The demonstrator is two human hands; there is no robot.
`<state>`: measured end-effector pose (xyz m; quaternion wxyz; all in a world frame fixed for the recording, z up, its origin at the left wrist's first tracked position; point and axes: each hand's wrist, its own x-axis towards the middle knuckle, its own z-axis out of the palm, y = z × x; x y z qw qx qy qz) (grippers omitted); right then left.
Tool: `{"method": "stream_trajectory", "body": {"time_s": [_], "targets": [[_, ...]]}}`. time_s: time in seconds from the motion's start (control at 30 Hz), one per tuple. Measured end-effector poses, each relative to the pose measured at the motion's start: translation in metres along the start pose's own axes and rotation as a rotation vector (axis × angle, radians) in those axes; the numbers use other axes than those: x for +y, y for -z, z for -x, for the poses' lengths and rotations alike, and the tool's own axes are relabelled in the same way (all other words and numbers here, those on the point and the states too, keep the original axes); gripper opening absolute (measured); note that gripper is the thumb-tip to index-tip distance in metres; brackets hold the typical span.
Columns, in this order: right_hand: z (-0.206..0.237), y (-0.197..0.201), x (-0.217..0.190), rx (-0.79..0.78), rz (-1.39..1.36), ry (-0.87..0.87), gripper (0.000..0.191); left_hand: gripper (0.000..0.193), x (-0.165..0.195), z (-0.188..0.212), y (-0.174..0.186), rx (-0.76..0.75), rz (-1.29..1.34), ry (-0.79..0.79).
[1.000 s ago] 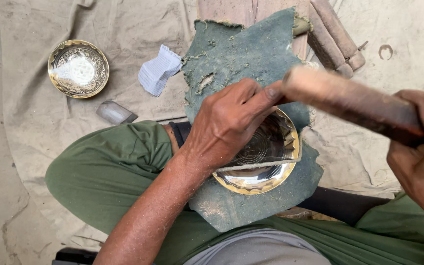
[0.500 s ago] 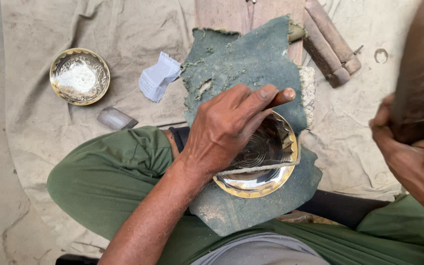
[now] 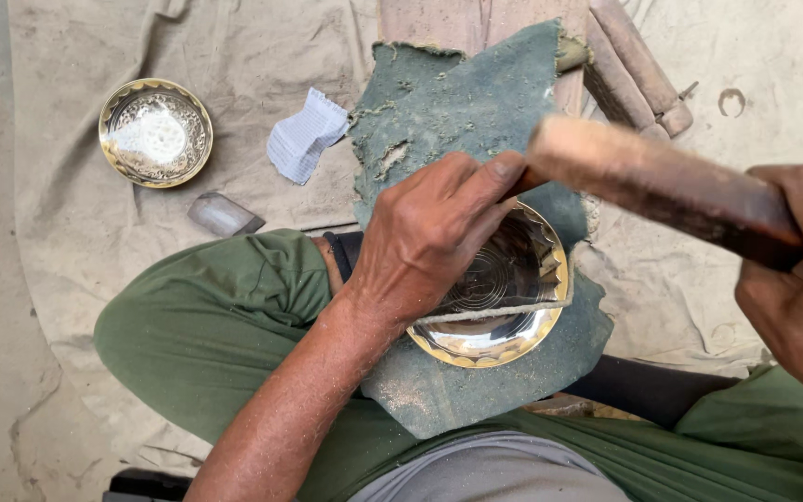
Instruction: The person sits cross-legged on the ground with a brass bowl resting on a cloth pad on their lap. They hold a rope across the bowl with one hand and repeatedly strike the bowl with a wooden mallet held in the other hand, repositioning the rope and rotating the bowl as they hammer to shape the metal.
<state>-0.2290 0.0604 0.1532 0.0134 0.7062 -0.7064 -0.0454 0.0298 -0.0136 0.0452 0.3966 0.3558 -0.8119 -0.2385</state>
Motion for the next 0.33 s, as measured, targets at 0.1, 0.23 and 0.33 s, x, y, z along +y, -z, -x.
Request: {"method": "stream_trajectory", "body": {"time_s": [0.1, 0.23, 0.33], "targets": [[-0.001, 0.007, -0.005, -0.096, 0.044, -0.093, 0.025, 0.041, 0.002, 0.000, 0.000, 0.037, 0.069, -0.038], [-0.004, 0.013, -0.012, -0.299, 0.119, -0.198, 0.021, 0.037, 0.002, 0.005, 0.001, 0.001, 0.009, 0.003], [-0.005, 0.014, -0.013, -0.264, 0.188, -0.183, 0.028, 0.037, 0.008, 0.000, 0.003, 0.024, -0.013, 0.010]]}}
